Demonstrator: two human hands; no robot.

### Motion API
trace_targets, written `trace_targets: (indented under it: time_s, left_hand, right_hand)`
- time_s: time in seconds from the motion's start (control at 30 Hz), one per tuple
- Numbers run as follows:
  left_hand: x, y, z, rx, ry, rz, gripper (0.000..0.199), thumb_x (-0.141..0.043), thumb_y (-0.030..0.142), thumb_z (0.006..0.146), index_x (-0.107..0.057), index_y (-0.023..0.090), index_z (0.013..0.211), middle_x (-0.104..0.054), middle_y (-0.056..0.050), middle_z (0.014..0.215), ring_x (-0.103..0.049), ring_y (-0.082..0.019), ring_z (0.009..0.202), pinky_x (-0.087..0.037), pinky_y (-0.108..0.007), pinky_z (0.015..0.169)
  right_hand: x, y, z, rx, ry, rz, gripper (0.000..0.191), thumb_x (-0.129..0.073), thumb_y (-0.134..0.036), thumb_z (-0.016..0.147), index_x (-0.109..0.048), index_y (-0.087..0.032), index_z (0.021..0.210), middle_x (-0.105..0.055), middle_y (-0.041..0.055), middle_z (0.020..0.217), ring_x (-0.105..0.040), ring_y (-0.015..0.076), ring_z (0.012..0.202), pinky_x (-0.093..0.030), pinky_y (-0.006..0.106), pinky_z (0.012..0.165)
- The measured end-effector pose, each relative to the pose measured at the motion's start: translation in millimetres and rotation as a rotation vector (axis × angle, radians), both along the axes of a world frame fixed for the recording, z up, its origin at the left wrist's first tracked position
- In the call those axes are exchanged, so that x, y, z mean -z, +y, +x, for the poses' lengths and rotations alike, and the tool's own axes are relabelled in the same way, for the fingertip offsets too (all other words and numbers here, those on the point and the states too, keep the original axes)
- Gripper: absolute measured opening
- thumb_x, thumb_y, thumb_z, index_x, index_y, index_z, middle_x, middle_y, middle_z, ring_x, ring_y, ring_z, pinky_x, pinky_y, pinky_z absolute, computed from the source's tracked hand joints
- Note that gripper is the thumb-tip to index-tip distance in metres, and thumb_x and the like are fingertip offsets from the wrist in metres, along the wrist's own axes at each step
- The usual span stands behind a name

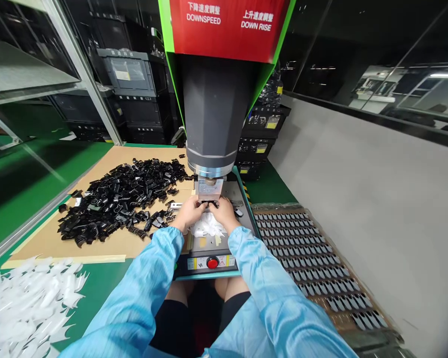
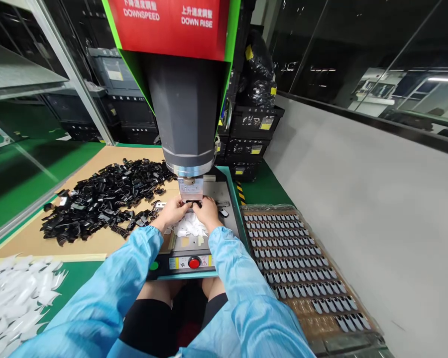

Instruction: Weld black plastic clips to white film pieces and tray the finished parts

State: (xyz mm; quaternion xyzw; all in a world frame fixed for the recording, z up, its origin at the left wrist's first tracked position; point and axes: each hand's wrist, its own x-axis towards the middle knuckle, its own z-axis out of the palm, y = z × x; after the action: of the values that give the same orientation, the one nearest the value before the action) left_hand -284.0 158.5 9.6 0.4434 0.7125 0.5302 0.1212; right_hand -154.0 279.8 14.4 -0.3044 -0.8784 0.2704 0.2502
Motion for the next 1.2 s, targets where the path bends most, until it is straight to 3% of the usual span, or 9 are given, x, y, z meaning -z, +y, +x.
trace_targets:
  time_s: [0.13, 0.27, 0.4, 0.53, 0.8, 1.2]
  left_hand:
    - [6.7, -23.6, 20.3, -0.052, -0.161, 0.057, 0.045, -0.072, 0.051, 0.093, -0.076, 0.015, 0.12, -0.075, -0.008, 0.088, -0.068, -0.021, 0.078, -0.058, -0.035, 0.076]
    - [16.8, -68.3, 69.0, -0.009, -0.586, 0.194, 0.056, -0.086, 0.053, 0.082, -0.074, 0.017, 0.123, -0.077, -0.009, 0.102, -0.071, -0.019, 0.084, -0.06, -0.033, 0.082]
    - [20.0, -109.5, 121.9, 0.045, -0.776, 0.241, 0.054, -0.091, 0.048, 0.08, -0.072, 0.02, 0.121, -0.078, -0.007, 0.101, -0.073, -0.018, 0.084, -0.062, -0.033, 0.085]
    - [24.5, -129.1, 152.4, 0.054, -0.835, 0.231, 0.051, -0.092, 0.047, 0.078, -0.072, 0.021, 0.118, -0.079, -0.008, 0.105, -0.075, -0.02, 0.088, -0.064, -0.035, 0.087]
    - [34.6, -138.0, 167.9, 0.09, -0.864, 0.223, 0.048, -0.094, 0.044, 0.077, -0.074, 0.021, 0.115, -0.079, -0.007, 0.099, -0.075, -0.019, 0.086, -0.065, -0.035, 0.09]
    - [36.7, -139.9, 168.6, 0.11, -0.925, 0.222, 0.043, -0.095, 0.041, 0.078, -0.072, 0.02, 0.107, -0.078, -0.005, 0.095, -0.075, -0.017, 0.081, -0.064, -0.03, 0.08]
  right_hand:
    - [6.2, -12.5, 18.1, -0.014, 0.235, -0.322, 0.019, -0.064, -0.028, 0.089, -0.073, -0.019, 0.103, -0.076, 0.0079, 0.096, -0.07, 0.0237, 0.085, -0.057, 0.038, 0.084]
    - [22.9, -50.9, 63.0, -0.117, 0.517, -0.644, 0.037, -0.072, -0.035, 0.086, -0.069, -0.022, 0.121, -0.078, 0.0078, 0.104, -0.075, 0.0241, 0.093, -0.062, 0.04, 0.086]
    - [28.6, -102.7, 107.0, -0.178, 0.596, -0.706, 0.036, -0.076, -0.035, 0.088, -0.069, -0.024, 0.122, -0.078, 0.0082, 0.113, -0.075, 0.0247, 0.106, -0.062, 0.042, 0.097]
    - [29.9, -136.8, 130.9, -0.149, 0.597, -0.723, 0.033, -0.074, -0.034, 0.092, -0.069, -0.025, 0.124, -0.077, 0.0077, 0.115, -0.074, 0.0249, 0.111, -0.062, 0.043, 0.1]
    - [38.4, -148.3, 150.3, -0.147, 0.568, -0.701, 0.035, -0.073, -0.033, 0.093, -0.068, -0.026, 0.127, -0.076, 0.0079, 0.12, -0.073, 0.0252, 0.116, -0.061, 0.044, 0.105]
    - [39.1, -155.1, 153.0, -0.129, 0.617, -0.781, 0.036, -0.079, -0.043, 0.092, -0.066, -0.026, 0.122, -0.076, 0.0079, 0.118, -0.073, 0.0253, 0.111, -0.06, 0.045, 0.101]
